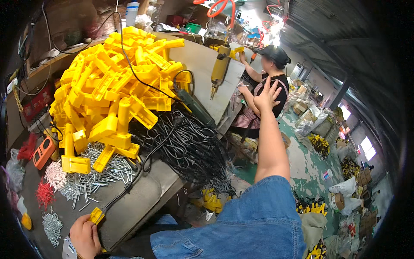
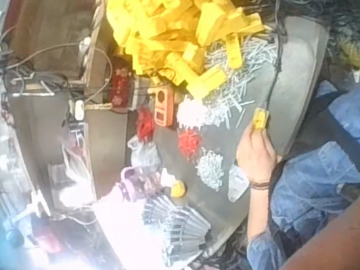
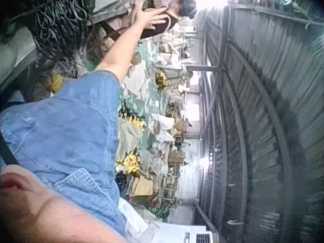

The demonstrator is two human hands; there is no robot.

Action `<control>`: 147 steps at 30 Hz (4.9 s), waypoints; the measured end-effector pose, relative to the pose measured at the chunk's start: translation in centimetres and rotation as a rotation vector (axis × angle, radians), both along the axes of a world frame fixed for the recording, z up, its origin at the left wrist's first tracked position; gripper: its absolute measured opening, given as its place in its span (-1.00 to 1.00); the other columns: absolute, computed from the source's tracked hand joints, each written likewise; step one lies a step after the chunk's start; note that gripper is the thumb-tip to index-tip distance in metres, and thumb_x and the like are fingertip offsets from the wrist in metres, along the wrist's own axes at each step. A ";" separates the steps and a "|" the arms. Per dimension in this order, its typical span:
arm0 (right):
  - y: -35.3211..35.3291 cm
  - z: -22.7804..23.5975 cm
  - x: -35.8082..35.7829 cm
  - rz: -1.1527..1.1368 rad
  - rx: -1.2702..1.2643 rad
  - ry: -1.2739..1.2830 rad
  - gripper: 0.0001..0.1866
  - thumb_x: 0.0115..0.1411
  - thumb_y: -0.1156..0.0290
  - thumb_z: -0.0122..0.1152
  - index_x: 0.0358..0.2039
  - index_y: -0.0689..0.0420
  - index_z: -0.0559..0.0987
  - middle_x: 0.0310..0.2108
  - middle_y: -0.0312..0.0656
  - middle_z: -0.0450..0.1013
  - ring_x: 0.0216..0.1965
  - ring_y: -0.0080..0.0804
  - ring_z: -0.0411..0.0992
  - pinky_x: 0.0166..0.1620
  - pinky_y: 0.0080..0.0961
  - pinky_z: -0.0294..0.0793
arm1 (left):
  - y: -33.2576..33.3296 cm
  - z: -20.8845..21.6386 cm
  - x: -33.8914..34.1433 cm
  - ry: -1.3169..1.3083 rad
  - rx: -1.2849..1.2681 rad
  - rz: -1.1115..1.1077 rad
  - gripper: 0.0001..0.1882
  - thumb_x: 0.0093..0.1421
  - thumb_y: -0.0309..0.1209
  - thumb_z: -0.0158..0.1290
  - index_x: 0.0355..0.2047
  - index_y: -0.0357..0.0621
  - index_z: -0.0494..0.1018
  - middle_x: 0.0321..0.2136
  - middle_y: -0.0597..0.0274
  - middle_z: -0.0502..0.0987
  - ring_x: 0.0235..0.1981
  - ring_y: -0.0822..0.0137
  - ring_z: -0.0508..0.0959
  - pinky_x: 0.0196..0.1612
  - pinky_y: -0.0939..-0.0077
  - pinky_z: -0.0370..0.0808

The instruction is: Assembling electronic hardware components using soldering, wiring, and screw fastening in a yellow plastic housing.

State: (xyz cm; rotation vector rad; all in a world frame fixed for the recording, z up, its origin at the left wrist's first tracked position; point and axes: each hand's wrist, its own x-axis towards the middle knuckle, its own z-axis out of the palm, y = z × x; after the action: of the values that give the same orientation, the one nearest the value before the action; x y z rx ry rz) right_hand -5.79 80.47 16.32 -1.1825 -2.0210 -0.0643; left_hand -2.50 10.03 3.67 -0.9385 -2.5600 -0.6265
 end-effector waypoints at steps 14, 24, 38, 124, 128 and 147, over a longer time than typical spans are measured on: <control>0.5 -0.1 -2.9 -0.162 0.051 -0.287 0.02 0.12 -0.40 0.03 0.46 -0.31 -0.13 0.50 -0.21 -0.36 0.49 -0.08 -0.45 0.35 0.35 -0.44 | 0.2 -0.3 0.2 0.059 -0.014 0.038 -0.83 0.21 -0.49 0.10 -0.19 -0.27 0.53 -0.17 -0.04 0.57 -0.22 -0.05 0.57 -0.15 0.21 0.51; -0.2 -0.4 -2.3 -0.115 0.070 -0.275 0.23 -0.10 -0.58 0.09 0.46 -0.27 -0.10 0.50 -0.14 -0.33 0.49 0.02 -0.46 0.31 0.46 -0.40 | 0.1 -0.3 -0.1 0.057 -0.037 0.015 -0.83 0.20 -0.49 0.11 -0.19 -0.25 0.52 -0.15 -0.02 0.57 -0.22 -0.05 0.58 -0.17 0.20 0.51; -1.4 -0.1 -2.4 -0.132 0.105 -0.270 0.22 -0.13 -0.47 0.25 0.45 -0.29 -0.06 0.50 -0.16 -0.33 0.49 0.01 -0.45 0.31 0.46 -0.38 | -0.2 -0.5 0.1 0.068 -0.015 0.013 -0.86 0.20 -0.48 0.11 -0.24 -0.23 0.51 -0.14 0.00 0.57 -0.22 -0.03 0.58 -0.18 0.21 0.51; -50.7 -17.1 -1.7 2.371 -1.061 -0.670 -0.80 0.23 0.26 0.27 -0.29 0.12 0.58 -0.44 -0.19 0.57 -0.42 -0.26 0.56 -0.35 -0.41 0.50 | -8.0 -2.1 -14.0 -0.031 -0.084 0.430 -0.94 0.17 -0.48 0.01 -0.34 -0.18 0.40 -0.40 -0.01 0.55 -0.28 -0.03 0.57 -0.22 0.10 0.49; -50.6 -16.6 -1.4 2.271 -1.124 -0.689 -0.81 0.24 0.31 0.26 -0.22 0.14 0.59 -0.47 -0.20 0.56 -0.44 -0.35 0.57 -0.34 -0.47 0.52 | -7.3 -0.6 -5.7 -0.351 0.383 0.260 -0.85 0.21 -0.56 0.04 -0.21 -0.24 0.51 -0.40 0.04 0.57 -0.39 0.11 0.58 -0.27 0.37 0.50; -51.8 -10.4 0.8 2.153 -1.175 -0.502 -0.86 0.19 0.43 0.30 -0.28 0.21 0.65 -0.42 -0.22 0.59 -0.39 -0.39 0.55 -0.30 -0.50 0.48 | -3.9 0.5 3.9 -1.242 1.283 0.067 -0.79 0.33 -0.42 0.08 -0.15 -0.37 0.49 -0.39 0.18 0.58 -0.39 0.48 0.58 -0.40 0.66 0.56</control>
State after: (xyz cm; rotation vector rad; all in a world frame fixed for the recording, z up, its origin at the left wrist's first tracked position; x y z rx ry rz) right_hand -5.03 28.66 5.90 1.2252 -2.6174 2.1082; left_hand 1.39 6.11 4.13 0.1236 -1.9511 -2.9312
